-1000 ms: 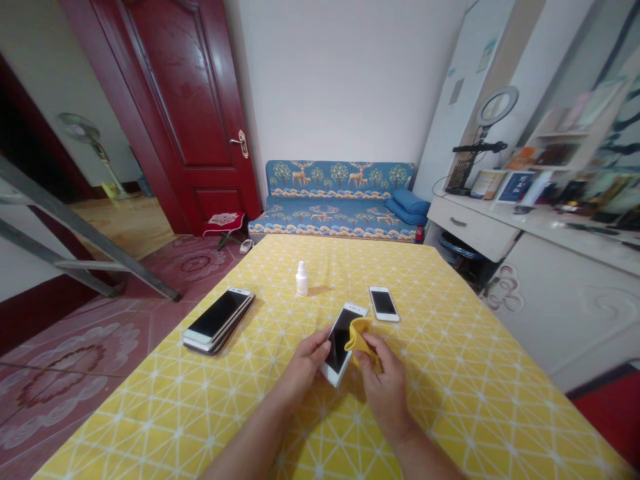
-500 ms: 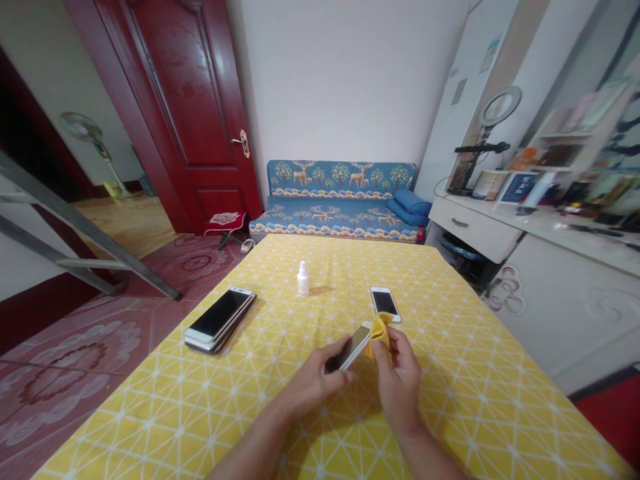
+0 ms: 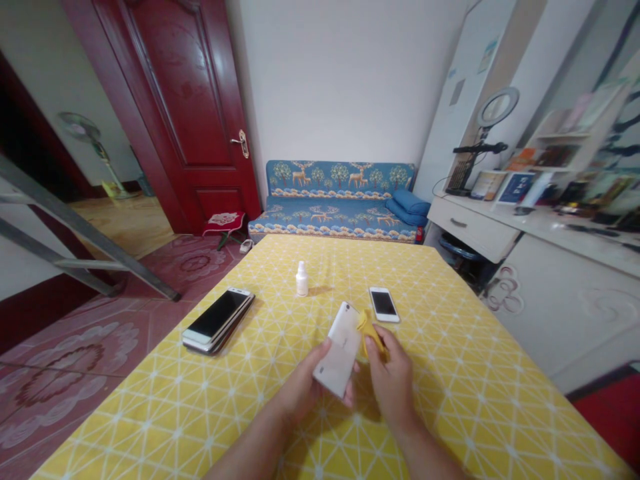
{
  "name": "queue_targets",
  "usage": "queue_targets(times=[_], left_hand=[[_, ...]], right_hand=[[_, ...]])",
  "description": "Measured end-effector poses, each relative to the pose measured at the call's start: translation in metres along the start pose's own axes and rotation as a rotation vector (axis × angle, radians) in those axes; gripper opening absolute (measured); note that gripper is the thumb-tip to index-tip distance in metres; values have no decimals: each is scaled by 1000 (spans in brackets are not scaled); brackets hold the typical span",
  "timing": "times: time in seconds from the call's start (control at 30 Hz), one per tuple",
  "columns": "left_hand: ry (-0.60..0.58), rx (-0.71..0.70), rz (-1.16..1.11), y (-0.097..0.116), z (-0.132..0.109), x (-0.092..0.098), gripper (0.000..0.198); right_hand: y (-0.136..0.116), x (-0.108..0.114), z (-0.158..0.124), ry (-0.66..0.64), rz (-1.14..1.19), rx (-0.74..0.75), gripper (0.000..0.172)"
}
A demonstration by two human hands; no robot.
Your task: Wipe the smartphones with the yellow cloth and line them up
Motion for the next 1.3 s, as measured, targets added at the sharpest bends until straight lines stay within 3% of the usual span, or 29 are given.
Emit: queue_targets(times=[0.23, 0.4, 0.5, 0.7, 0.8, 1.0, 1.13, 1.23, 1.3], left_hand=[[284, -12, 128, -4, -3, 2, 59], [204, -92, -21, -6, 1, -1, 53], [253, -144, -149, -1, 4, 0, 53], [321, -207, -250, 9, 6, 13, 57], [411, -237, -267, 16, 4, 16, 57], [518, -563, -175, 36, -3, 18, 44], [616, -615, 231, 36, -5, 24, 45], [596, -723, 590, 31, -1, 23, 61], [576, -734, 644, 24, 4, 23, 65]], right_hand=[[-14, -8, -6, -83, -131, 321, 26], [-36, -7, -13, -155, -58, 505, 24], [-47, -7, -17, -241, -47, 593, 21], [-54, -8, -20, -260, -34, 751, 44], [-50, -9, -18, -268, -77, 723, 40], [-39, -12, -13, -376, -185, 483, 14], [-39, -9, -18, -419, -16, 321, 35], [-39, -11, -23, -449, 136, 221, 41], [-38, -14, -24, -455, 186, 163, 41]])
Point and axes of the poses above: each hand's wrist, its own z-axis towards the middle knuckle, its own x-axis out of the back of the hand, y = z × x, the point moved 2 cm from there along z, towards the middle knuckle, and after that the axes turned 8 degrees about -z, right-handed, at the moved point
